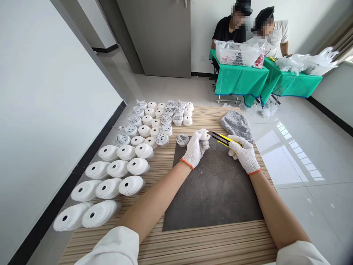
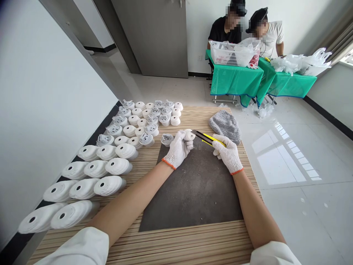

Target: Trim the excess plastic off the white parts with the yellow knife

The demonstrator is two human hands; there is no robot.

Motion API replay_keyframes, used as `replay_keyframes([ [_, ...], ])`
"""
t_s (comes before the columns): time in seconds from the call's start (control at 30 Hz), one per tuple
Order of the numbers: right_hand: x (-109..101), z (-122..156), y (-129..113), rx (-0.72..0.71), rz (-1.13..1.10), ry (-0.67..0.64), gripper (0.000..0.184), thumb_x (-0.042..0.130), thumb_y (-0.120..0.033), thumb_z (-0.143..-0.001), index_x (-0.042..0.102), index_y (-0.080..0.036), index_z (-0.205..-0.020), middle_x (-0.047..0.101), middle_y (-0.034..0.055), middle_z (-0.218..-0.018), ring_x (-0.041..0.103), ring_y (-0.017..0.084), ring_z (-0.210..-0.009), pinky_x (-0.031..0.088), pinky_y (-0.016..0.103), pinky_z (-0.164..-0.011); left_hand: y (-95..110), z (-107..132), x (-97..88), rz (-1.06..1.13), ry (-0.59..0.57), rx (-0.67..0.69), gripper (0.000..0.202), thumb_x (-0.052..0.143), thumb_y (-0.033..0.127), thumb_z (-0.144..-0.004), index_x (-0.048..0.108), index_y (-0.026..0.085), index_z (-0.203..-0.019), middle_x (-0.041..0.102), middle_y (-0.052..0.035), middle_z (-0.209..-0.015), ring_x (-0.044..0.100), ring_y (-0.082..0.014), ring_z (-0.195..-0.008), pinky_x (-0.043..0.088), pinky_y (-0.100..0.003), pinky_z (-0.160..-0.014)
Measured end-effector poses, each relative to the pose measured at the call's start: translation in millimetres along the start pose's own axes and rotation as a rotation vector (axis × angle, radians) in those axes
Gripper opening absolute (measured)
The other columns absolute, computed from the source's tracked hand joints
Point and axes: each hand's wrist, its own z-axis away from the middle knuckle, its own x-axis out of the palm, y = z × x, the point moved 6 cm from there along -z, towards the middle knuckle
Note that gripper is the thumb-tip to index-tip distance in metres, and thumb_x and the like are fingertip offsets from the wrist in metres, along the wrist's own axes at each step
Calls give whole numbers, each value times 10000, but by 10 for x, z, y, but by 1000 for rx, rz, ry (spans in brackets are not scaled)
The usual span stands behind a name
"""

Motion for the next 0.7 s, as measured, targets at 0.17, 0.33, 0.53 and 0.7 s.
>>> replay_keyframes([
  [0.17, -7, -4, 1, -2, 11, 10, 577, 747, -502, -796, 704, -153, -1253, 654, -1, -567, 556, 114, -483, 420, 188, -432, -12, 8, 11, -38, 18, -12, 160, 598, 101, -742, 462, 183, -755, 458, 41, -666, 374, -33, -484, 298, -142, -432],
  [0.33, -20, -7, 4, -9, 9, 29, 580, 749, -512, -795, 704, -157, -1252, 656, -4, -565, 555, 112, -479, 420, 181, -425, -3, 5, -33, -36, 72, 23, 187, 614, 66, -702, 507, 180, -805, 503, 39, -702, 391, -32, -490, 302, -144, -441],
  [0.53, -28, -25, 30, -13, 2, 43, 564, 760, -496, -791, 706, -162, -1242, 652, -9, -551, 540, 108, -464, 412, 179, -417, -13, 3, 3, -22, -26, 13, 150, 635, 173, -783, 489, 182, -751, 460, 36, -683, 359, -38, -491, 296, -154, -434],
  [0.7, -17, -25, 26, -22, -5, 18, 577, 754, -511, -790, 706, -151, -1239, 652, -2, -556, 557, 117, -478, 418, 185, -418, -11, 0, -27, -54, 31, 38, 188, 641, 68, -722, 505, 180, -788, 505, 41, -698, 377, -31, -497, 293, -144, -446],
])
